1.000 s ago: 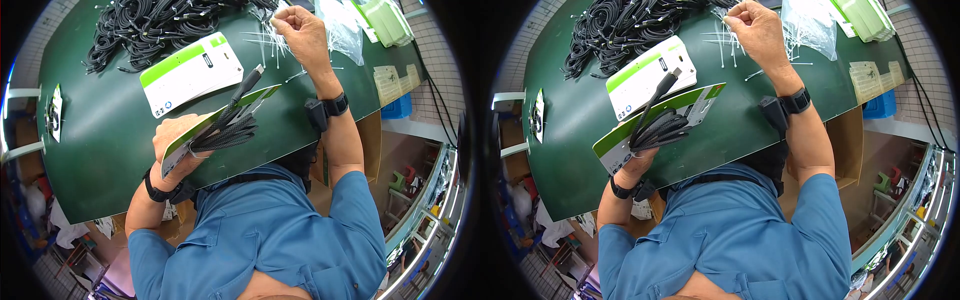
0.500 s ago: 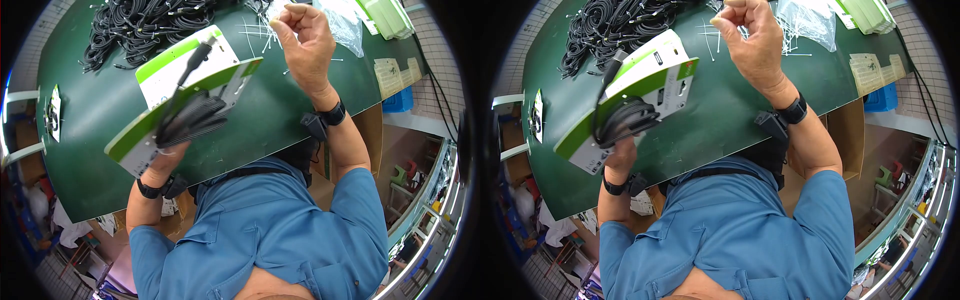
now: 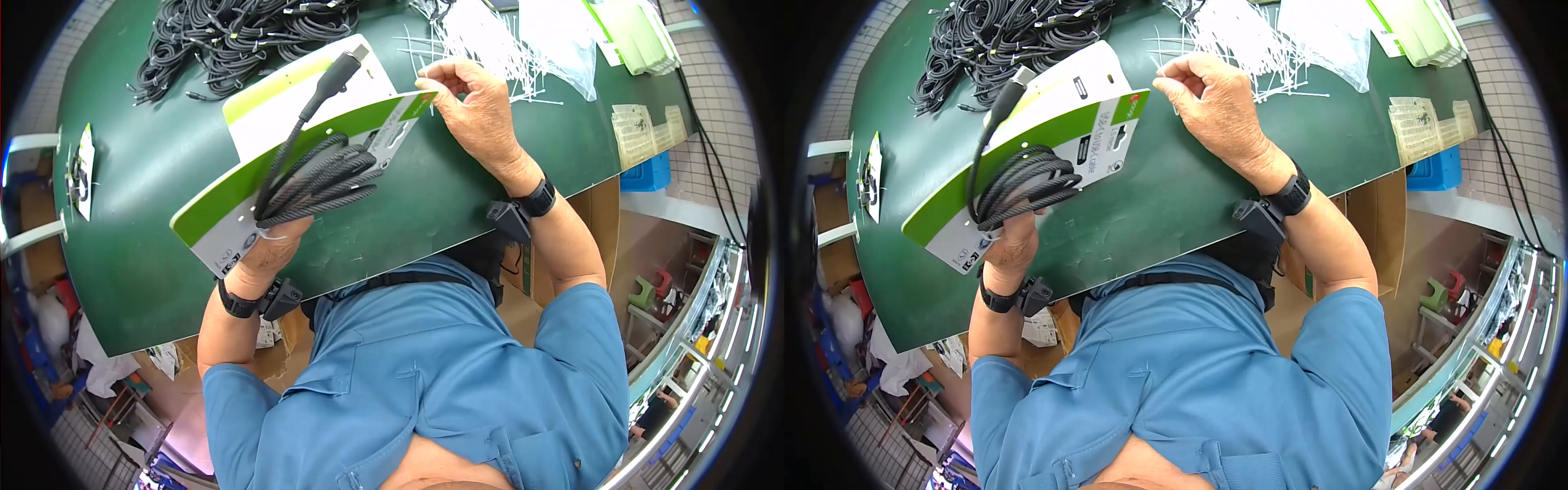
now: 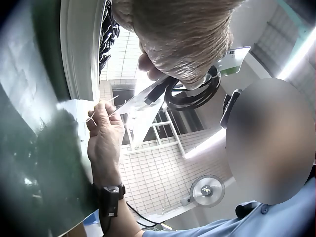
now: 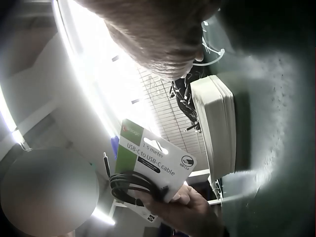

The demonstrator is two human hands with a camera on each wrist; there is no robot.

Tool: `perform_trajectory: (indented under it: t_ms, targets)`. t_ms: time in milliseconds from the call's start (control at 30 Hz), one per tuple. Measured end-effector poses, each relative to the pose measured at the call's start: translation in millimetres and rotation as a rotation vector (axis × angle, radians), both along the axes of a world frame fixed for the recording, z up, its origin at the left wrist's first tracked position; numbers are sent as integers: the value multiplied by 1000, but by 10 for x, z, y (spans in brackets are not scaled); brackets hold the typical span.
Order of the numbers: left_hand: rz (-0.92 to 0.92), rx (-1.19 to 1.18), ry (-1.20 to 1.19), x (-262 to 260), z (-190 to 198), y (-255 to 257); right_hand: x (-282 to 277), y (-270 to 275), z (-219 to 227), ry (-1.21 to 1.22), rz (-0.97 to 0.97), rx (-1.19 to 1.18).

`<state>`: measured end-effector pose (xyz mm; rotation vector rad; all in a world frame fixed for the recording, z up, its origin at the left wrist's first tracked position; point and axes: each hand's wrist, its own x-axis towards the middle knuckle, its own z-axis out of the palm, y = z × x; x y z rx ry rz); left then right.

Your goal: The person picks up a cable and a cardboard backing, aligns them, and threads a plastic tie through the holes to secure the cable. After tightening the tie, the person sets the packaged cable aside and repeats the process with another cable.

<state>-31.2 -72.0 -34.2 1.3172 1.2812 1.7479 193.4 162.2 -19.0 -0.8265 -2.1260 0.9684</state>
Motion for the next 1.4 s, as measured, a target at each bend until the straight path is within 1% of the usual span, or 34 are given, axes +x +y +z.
perform_trajectory:
  t_ms: [33,133,167,267,300,400,533,667,700,800,833,933,967,1067,1100,1200,1233,1333,1367,1400]
  targets:
    - [2,3,-1,10,68,50,-4,16,17,-1,2,3]
    - [86,265,756,77,417,314,-24,91,115,308,-44,-307]
    - [86,261,753,121,475,365,-24,108,148,304,-44,-310]
    - [-72,432,753,238,573,456,-26,137,271,515,100,-548]
    - [-73,422,744,245,567,448,-34,109,322,508,96,-558]
    - [-137,440,891,257,534,416,-126,-15,466,556,68,-722]
    - [-124,495,921,286,518,433,-161,-69,460,576,104,-759]
    - [-136,493,975,296,544,410,-164,-79,460,560,150,-775]
    - [-133,494,974,295,543,404,-163,-88,469,557,151,-775]
    - [-122,523,992,294,531,402,-144,-107,508,530,108,-901]
    - [-118,526,992,294,531,400,-126,-83,479,527,110,-897]
    - [-108,519,1002,299,542,398,-99,10,402,577,301,-891]
    - [-102,529,1003,305,545,403,-74,28,396,574,304,-881]
    - [-106,532,978,302,547,404,-82,-76,504,557,215,-990]
    - [-96,542,988,297,551,403,-84,-102,538,558,228,-978]
    - [-113,546,1001,277,559,405,-74,-167,565,488,230,-785]
    - [-104,557,1013,271,559,408,-63,-174,567,493,242,-770]
    - [-114,561,998,272,552,415,-6,-175,581,411,291,-613]
    - [-110,570,1008,273,554,415,-8,-180,620,417,298,-602]
    - [-115,563,1009,274,557,409,-16,-190,668,340,293,-604]
